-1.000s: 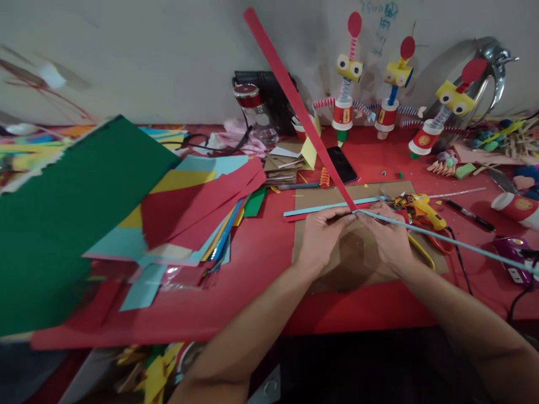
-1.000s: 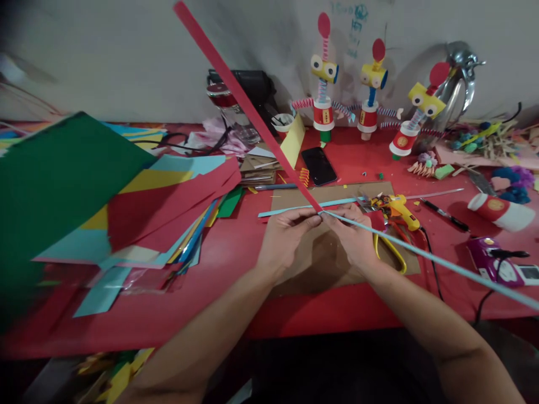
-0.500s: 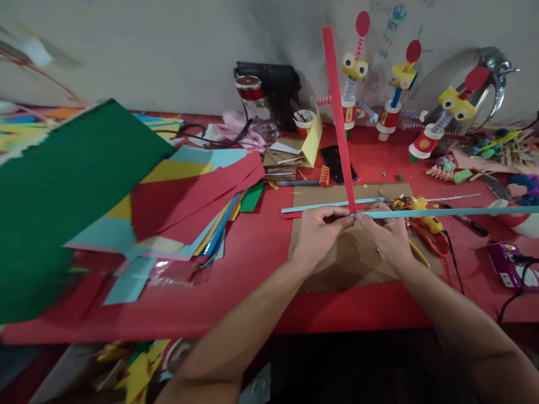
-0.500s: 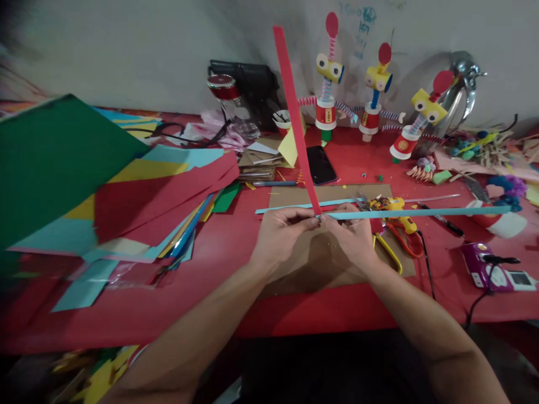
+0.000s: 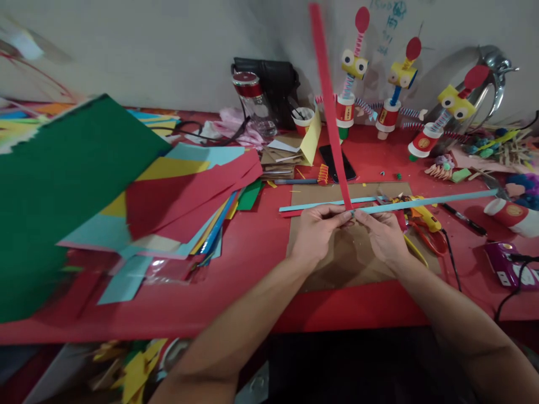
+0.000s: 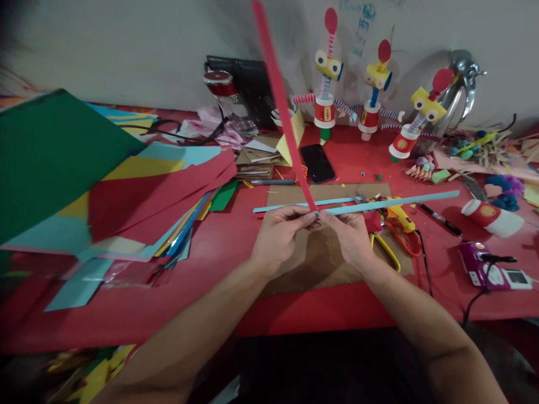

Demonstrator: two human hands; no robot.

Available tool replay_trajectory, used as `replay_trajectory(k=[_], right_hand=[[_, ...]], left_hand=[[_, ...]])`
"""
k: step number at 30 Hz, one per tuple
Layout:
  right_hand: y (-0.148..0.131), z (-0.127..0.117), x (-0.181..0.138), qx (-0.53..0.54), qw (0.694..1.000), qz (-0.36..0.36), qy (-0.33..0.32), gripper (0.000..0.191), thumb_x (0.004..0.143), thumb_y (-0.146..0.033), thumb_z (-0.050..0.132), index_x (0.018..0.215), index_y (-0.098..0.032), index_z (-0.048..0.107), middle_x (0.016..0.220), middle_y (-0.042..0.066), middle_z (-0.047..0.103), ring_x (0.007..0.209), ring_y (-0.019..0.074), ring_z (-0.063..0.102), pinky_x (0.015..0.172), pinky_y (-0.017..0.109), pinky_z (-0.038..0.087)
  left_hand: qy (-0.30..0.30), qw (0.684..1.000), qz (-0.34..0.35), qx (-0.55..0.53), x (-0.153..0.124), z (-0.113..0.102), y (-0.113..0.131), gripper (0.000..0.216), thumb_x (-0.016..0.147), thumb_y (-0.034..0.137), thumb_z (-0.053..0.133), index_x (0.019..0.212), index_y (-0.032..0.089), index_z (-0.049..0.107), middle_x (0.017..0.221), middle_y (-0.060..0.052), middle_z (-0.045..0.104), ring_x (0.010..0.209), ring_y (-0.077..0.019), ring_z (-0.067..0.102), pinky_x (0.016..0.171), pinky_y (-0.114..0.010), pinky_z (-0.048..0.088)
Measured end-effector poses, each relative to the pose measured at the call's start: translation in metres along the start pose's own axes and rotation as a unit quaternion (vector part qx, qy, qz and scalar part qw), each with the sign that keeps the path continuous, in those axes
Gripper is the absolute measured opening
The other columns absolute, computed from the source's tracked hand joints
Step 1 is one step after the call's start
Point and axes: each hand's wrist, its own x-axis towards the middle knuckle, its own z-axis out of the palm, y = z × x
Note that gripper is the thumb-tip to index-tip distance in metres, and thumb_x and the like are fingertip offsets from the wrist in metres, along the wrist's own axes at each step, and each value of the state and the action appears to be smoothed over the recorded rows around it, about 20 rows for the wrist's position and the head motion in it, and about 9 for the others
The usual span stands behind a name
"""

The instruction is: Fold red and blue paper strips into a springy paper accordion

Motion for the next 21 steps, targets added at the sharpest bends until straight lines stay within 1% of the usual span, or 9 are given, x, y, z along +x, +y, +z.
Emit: replay_trajectory(k=[2, 4, 7, 10, 13, 15, 18, 21], right_hand=[[-0.001, -0.001, 0.001, -0.022, 1.000, -0.013, 0.001, 0.013, 0.067, -0.035, 0.080, 0.066, -0.025, 0.072, 0.063, -0.003, 0.071, 0.061, 0.0150, 0.064, 0.067, 0.032, 0.055], [-0.002, -0.003, 0.002, -0.040, 0.999, -0.021, 0.007, 0.013, 0.066, -0.035, 0.080, 0.066, -0.025, 0.071, 0.064, -0.003, 0.071, 0.062, 0.0155, 0.065, 0.068, 0.033, 0.055], [-0.003, -0.008, 0.004, -0.064, 0.998, -0.019, 0.014, 0.011, 0.069, -0.036, 0.078, 0.070, -0.026, 0.073, 0.070, -0.003, 0.073, 0.069, 0.0166, 0.067, 0.075, 0.035, 0.055], [-0.001, -0.012, 0.005, -0.082, 0.997, 0.000, 0.008, 0.012, 0.071, -0.038, 0.076, 0.075, -0.026, 0.075, 0.074, -0.001, 0.074, 0.076, 0.0175, 0.068, 0.079, 0.036, 0.054], [0.001, -0.014, 0.005, -0.079, 0.996, 0.031, 0.004, 0.017, 0.069, -0.040, 0.078, 0.073, -0.024, 0.075, 0.071, -0.001, 0.073, 0.074, 0.0171, 0.067, 0.075, 0.034, 0.053], [0.000, -0.014, 0.006, -0.074, 0.996, 0.039, 0.011, 0.021, 0.067, -0.042, 0.079, 0.068, -0.022, 0.074, 0.067, -0.001, 0.072, 0.069, 0.0158, 0.065, 0.071, 0.032, 0.052], [-0.002, -0.013, 0.005, -0.059, 0.998, 0.027, 0.015, 0.024, 0.069, -0.044, 0.078, 0.064, -0.021, 0.072, 0.066, -0.001, 0.071, 0.065, 0.0137, 0.063, 0.071, 0.030, 0.051], [-0.004, -0.011, 0.004, -0.049, 0.998, 0.026, -0.027, 0.020, 0.066, -0.040, 0.081, 0.073, -0.023, 0.074, 0.073, -0.001, 0.073, 0.072, 0.0143, 0.066, 0.077, 0.032, 0.053]], left_hand=[[0.003, 1.000, 0.006, -0.008, 0.000, 0.000, -0.001, 0.015, 0.053, 0.025, 0.084, 0.056, 0.018, 0.070, 0.052, 0.001, 0.065, 0.051, -0.0102, 0.056, 0.059, -0.027, 0.048], [-0.013, 1.000, -0.004, -0.012, 0.002, 0.000, 0.000, 0.017, 0.052, 0.026, 0.084, 0.057, 0.018, 0.071, 0.055, 0.001, 0.066, 0.053, -0.0105, 0.057, 0.060, -0.026, 0.048], [-0.042, 0.997, -0.057, -0.010, 0.006, -0.003, 0.004, 0.023, 0.054, 0.035, 0.085, 0.061, 0.018, 0.072, 0.059, -0.001, 0.067, 0.058, -0.0127, 0.061, 0.060, -0.027, 0.046], [-0.033, 0.995, -0.094, 0.002, 0.008, -0.006, 0.007, 0.027, 0.057, 0.042, 0.083, 0.059, 0.018, 0.070, 0.057, -0.001, 0.065, 0.056, -0.0124, 0.059, 0.055, -0.025, 0.042], [-0.041, 0.996, -0.072, 0.025, 0.008, -0.007, 0.006, 0.022, 0.056, 0.035, 0.084, 0.059, 0.018, 0.071, 0.058, 0.000, 0.064, 0.056, -0.0096, 0.055, 0.055, -0.024, 0.039], [-0.048, 0.997, -0.055, 0.024, 0.007, -0.006, 0.005, 0.019, 0.053, 0.029, 0.085, 0.061, 0.018, 0.072, 0.059, 0.000, 0.065, 0.057, -0.0089, 0.054, 0.058, -0.024, 0.040], [-0.019, 0.999, -0.046, -0.019, 0.005, -0.004, 0.002, 0.019, 0.049, 0.023, 0.086, 0.058, 0.018, 0.070, 0.056, 0.002, 0.064, 0.056, -0.0081, 0.054, 0.060, -0.023, 0.043], [0.015, 0.995, -0.054, -0.078, 0.005, -0.001, -0.002, 0.020, 0.049, 0.016, 0.085, 0.056, 0.018, 0.067, 0.058, 0.004, 0.065, 0.057, -0.0075, 0.058, 0.063, -0.022, 0.047]])
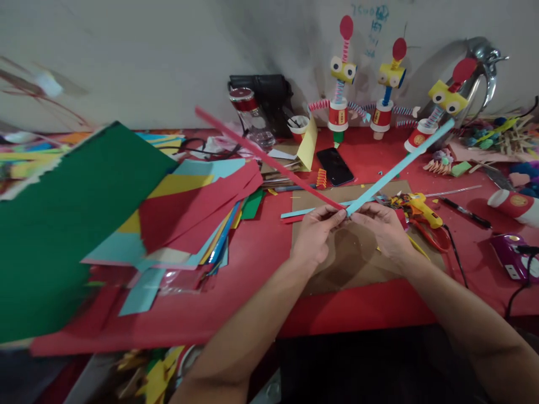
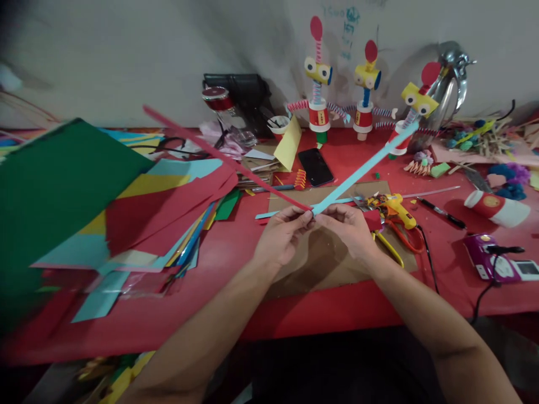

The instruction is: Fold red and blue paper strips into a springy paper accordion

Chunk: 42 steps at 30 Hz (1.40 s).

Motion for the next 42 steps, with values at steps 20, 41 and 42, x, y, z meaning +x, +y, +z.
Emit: replay_trajectory(k=[20, 41, 42], right_hand=[[0.007, 0.001, -0.002, -0.178, 0.974, -0.138, 0.043, 0.008, 0.073, -0.028, 0.072, 0.079, -0.023, 0.075, 0.077, 0.001, 0.074, 0.070, 0.0158, 0.066, 0.069, 0.031, 0.053], [-0.002, 0.010, -0.016, -0.243, 0.934, -0.245, 0.087, 0.007, 0.078, -0.021, 0.067, 0.074, -0.024, 0.071, 0.074, 0.002, 0.074, 0.069, 0.0171, 0.067, 0.067, 0.032, 0.055], [-0.002, 0.010, -0.015, -0.236, 0.943, -0.220, 0.082, 0.006, 0.078, -0.021, 0.067, 0.073, -0.023, 0.070, 0.073, 0.002, 0.073, 0.068, 0.0167, 0.067, 0.066, 0.031, 0.054]], left_hand=[[0.059, 0.991, -0.077, -0.097, 0.005, 0.004, -0.012, 0.023, 0.057, 0.002, 0.079, 0.051, 0.016, 0.063, 0.049, 0.005, 0.062, 0.049, -0.0056, 0.057, 0.059, -0.018, 0.049], [-0.001, 0.992, -0.069, -0.109, -0.003, -0.003, -0.016, 0.017, 0.059, 0.011, 0.081, 0.058, 0.021, 0.068, 0.062, 0.004, 0.069, 0.064, -0.0095, 0.064, 0.071, -0.023, 0.053], [-0.001, 0.993, -0.053, -0.104, -0.002, -0.003, -0.017, 0.016, 0.058, 0.012, 0.082, 0.058, 0.021, 0.068, 0.061, 0.004, 0.069, 0.063, -0.0092, 0.064, 0.070, -0.023, 0.052]])
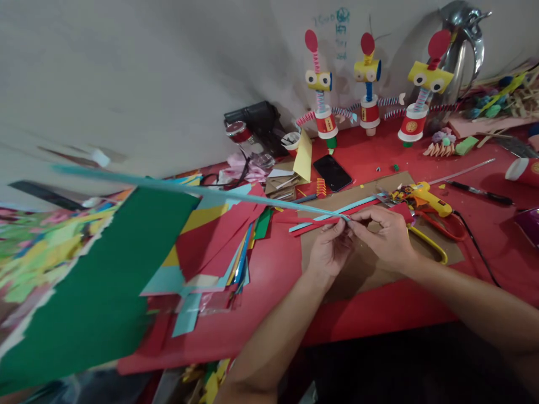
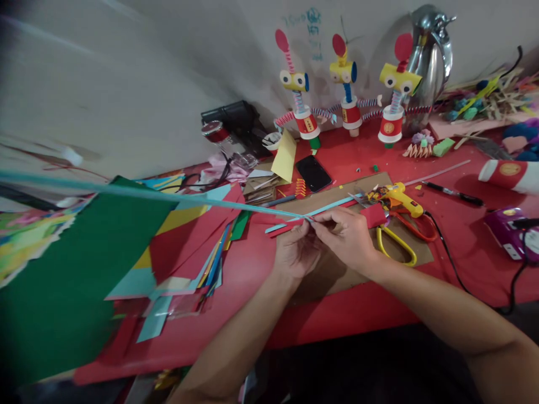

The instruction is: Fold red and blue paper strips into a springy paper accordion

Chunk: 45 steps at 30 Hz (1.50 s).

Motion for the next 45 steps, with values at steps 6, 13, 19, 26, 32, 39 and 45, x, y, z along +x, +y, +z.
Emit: replay_trajectory(k=[6, 13, 19, 26, 32, 39, 45], right_hand=[[0.009, 0.001, 0.005, 0.122, 0.982, 0.133, -0.051, 0.010, 0.071, -0.026, 0.071, 0.078, -0.021, 0.067, 0.074, 0.001, 0.071, 0.068, 0.0149, 0.066, 0.066, 0.029, 0.054], [0.009, -0.001, 0.012, 0.185, 0.956, 0.225, -0.038, 0.022, 0.061, -0.036, 0.081, 0.070, -0.019, 0.071, 0.064, -0.002, 0.068, 0.060, 0.0115, 0.062, 0.064, 0.027, 0.051], [0.008, -0.006, 0.021, 0.211, 0.931, 0.298, -0.008, 0.026, 0.052, -0.034, 0.086, 0.063, -0.019, 0.068, 0.056, -0.004, 0.064, 0.051, 0.0074, 0.055, 0.053, 0.023, 0.044], [0.006, -0.008, 0.025, 0.223, 0.915, 0.336, -0.016, 0.030, 0.043, -0.032, 0.088, 0.059, -0.019, 0.067, 0.055, -0.005, 0.064, 0.049, 0.0055, 0.054, 0.053, 0.022, 0.043], [0.010, -0.007, 0.026, 0.234, 0.904, 0.357, -0.021, 0.033, 0.037, -0.031, 0.090, 0.056, -0.018, 0.066, 0.053, -0.006, 0.062, 0.049, 0.0054, 0.054, 0.052, 0.021, 0.042], [0.012, -0.006, 0.026, 0.231, 0.905, 0.356, -0.029, 0.033, 0.038, -0.031, 0.089, 0.057, -0.018, 0.066, 0.054, -0.006, 0.062, 0.050, 0.0056, 0.055, 0.056, 0.022, 0.045], [0.014, -0.006, 0.025, 0.241, 0.909, 0.339, -0.029, 0.030, 0.042, -0.030, 0.088, 0.056, -0.018, 0.064, 0.053, -0.007, 0.061, 0.050, 0.0058, 0.055, 0.056, 0.022, 0.045]], left_hand=[[0.027, 0.997, 0.047, 0.062, 0.000, 0.005, 0.004, 0.018, 0.048, 0.015, 0.085, 0.058, 0.018, 0.071, 0.061, 0.001, 0.071, 0.059, -0.0098, 0.062, 0.064, -0.024, 0.048], [-0.010, 0.988, 0.035, 0.147, -0.003, 0.007, 0.015, 0.020, 0.046, 0.022, 0.087, 0.059, 0.014, 0.073, 0.056, -0.002, 0.069, 0.055, -0.0115, 0.060, 0.063, -0.026, 0.047], [-0.022, 0.994, -0.029, 0.099, 0.004, 0.006, 0.021, 0.011, 0.056, 0.008, 0.080, 0.060, 0.013, 0.072, 0.058, -0.002, 0.070, 0.055, -0.0097, 0.061, 0.061, -0.023, 0.049], [0.023, 0.996, -0.075, 0.039, 0.006, 0.008, 0.015, 0.016, 0.066, -0.003, 0.070, 0.058, 0.012, 0.067, 0.057, -0.002, 0.068, 0.055, -0.0088, 0.062, 0.058, -0.019, 0.052], [0.008, 0.994, -0.111, 0.006, 0.010, 0.006, 0.011, 0.022, 0.067, -0.007, 0.065, 0.061, 0.014, 0.063, 0.058, 0.001, 0.065, 0.054, -0.0065, 0.061, 0.055, -0.015, 0.053], [-0.001, 0.994, -0.110, -0.004, 0.013, 0.006, 0.007, 0.025, 0.069, -0.010, 0.060, 0.061, 0.013, 0.062, 0.058, 0.001, 0.065, 0.053, -0.0058, 0.061, 0.056, -0.013, 0.054], [0.033, 0.992, -0.119, -0.015, 0.013, 0.007, 0.006, 0.025, 0.071, -0.013, 0.058, 0.064, 0.011, 0.064, 0.061, -0.002, 0.066, 0.054, -0.0076, 0.062, 0.057, -0.015, 0.055]])
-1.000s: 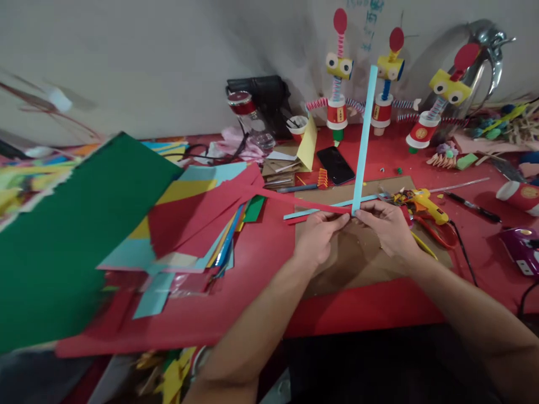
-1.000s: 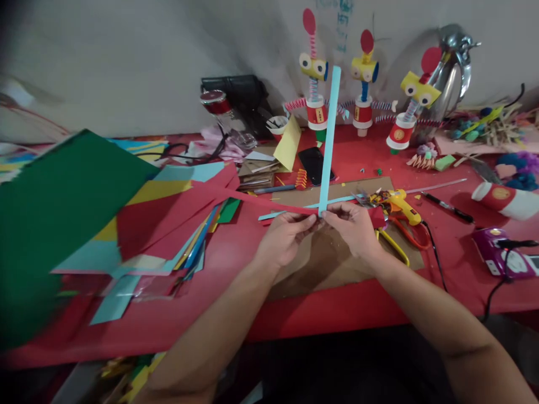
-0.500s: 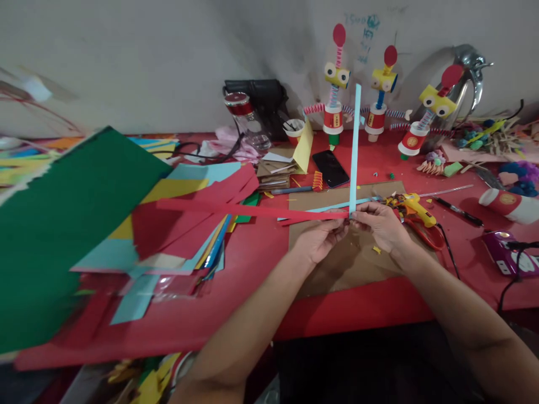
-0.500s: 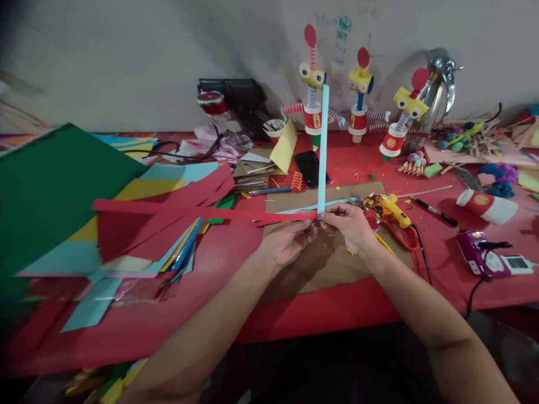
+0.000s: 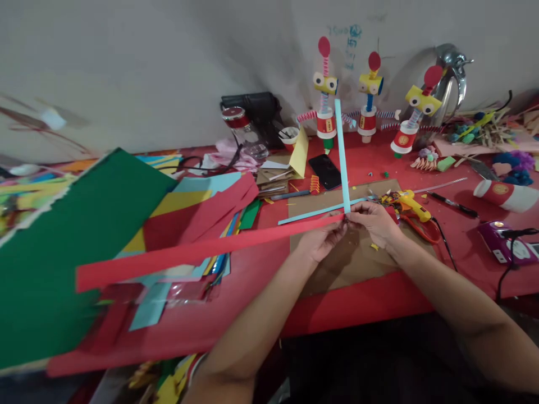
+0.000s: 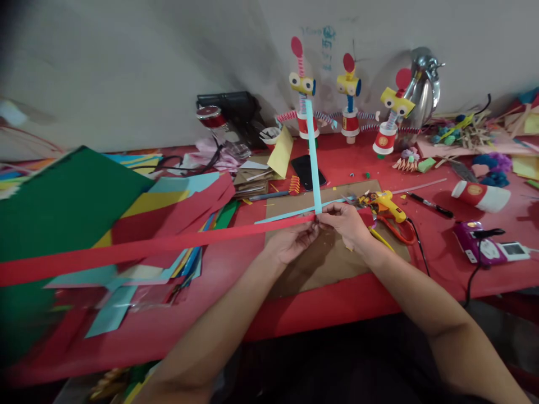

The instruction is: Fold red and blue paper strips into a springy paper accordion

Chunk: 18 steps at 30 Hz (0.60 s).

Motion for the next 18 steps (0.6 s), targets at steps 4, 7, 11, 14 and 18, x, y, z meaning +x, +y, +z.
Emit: replay_trajectory(k=[4, 7, 11, 14, 18], right_hand=[[-0.0006, 0.0002, -0.0010, 0.003, 1.000, 0.000, -0.008, 0.028, 0.043, -0.029, 0.087, 0.055, -0.018, 0.064, 0.051, -0.007, 0.060, 0.049, 0.0057, 0.054, 0.056, 0.023, 0.045], [-0.0004, 0.0000, -0.0012, 0.001, 1.000, 0.003, -0.010, 0.026, 0.044, -0.028, 0.086, 0.054, -0.018, 0.064, 0.051, -0.007, 0.060, 0.049, 0.0059, 0.053, 0.056, 0.023, 0.045], [0.0019, -0.0016, 0.0004, -0.001, 1.000, 0.001, -0.013, 0.023, 0.046, -0.026, 0.083, 0.054, -0.018, 0.064, 0.054, -0.005, 0.062, 0.053, 0.0071, 0.056, 0.059, 0.024, 0.046], [0.0033, -0.0028, 0.0017, -0.006, 1.000, 0.000, -0.021, 0.021, 0.047, -0.026, 0.082, 0.056, -0.018, 0.065, 0.056, -0.005, 0.063, 0.055, 0.0076, 0.057, 0.061, 0.025, 0.048], [0.0038, -0.0037, 0.0027, -0.012, 1.000, 0.012, -0.020, 0.022, 0.046, -0.027, 0.083, 0.056, -0.018, 0.066, 0.056, -0.005, 0.063, 0.054, 0.0077, 0.057, 0.062, 0.026, 0.049]], left_hand=[[0.012, 1.000, -0.006, 0.004, 0.0029, -0.0027, -0.0013, 0.025, 0.075, -0.010, 0.057, 0.063, 0.011, 0.063, 0.058, -0.002, 0.065, 0.052, -0.0073, 0.061, 0.055, -0.014, 0.054], [0.013, 1.000, -0.003, 0.011, 0.0050, -0.0045, -0.0021, 0.026, 0.075, -0.011, 0.056, 0.064, 0.012, 0.063, 0.057, -0.001, 0.065, 0.051, -0.0072, 0.061, 0.053, -0.014, 0.053], [-0.002, 1.000, 0.005, 0.019, 0.0049, -0.0041, -0.0018, 0.025, 0.071, -0.012, 0.059, 0.063, 0.012, 0.061, 0.060, -0.001, 0.065, 0.053, -0.0083, 0.062, 0.052, -0.014, 0.053], [-0.024, 0.999, 0.014, 0.032, 0.0041, -0.0041, -0.0016, 0.025, 0.067, -0.011, 0.064, 0.060, 0.012, 0.060, 0.058, 0.001, 0.063, 0.052, -0.0073, 0.061, 0.054, -0.014, 0.052], [-0.045, 0.996, 0.038, 0.062, 0.0067, -0.0082, -0.0018, 0.022, 0.062, -0.007, 0.071, 0.058, 0.012, 0.061, 0.057, 0.000, 0.064, 0.053, -0.0066, 0.061, 0.057, -0.014, 0.052]])
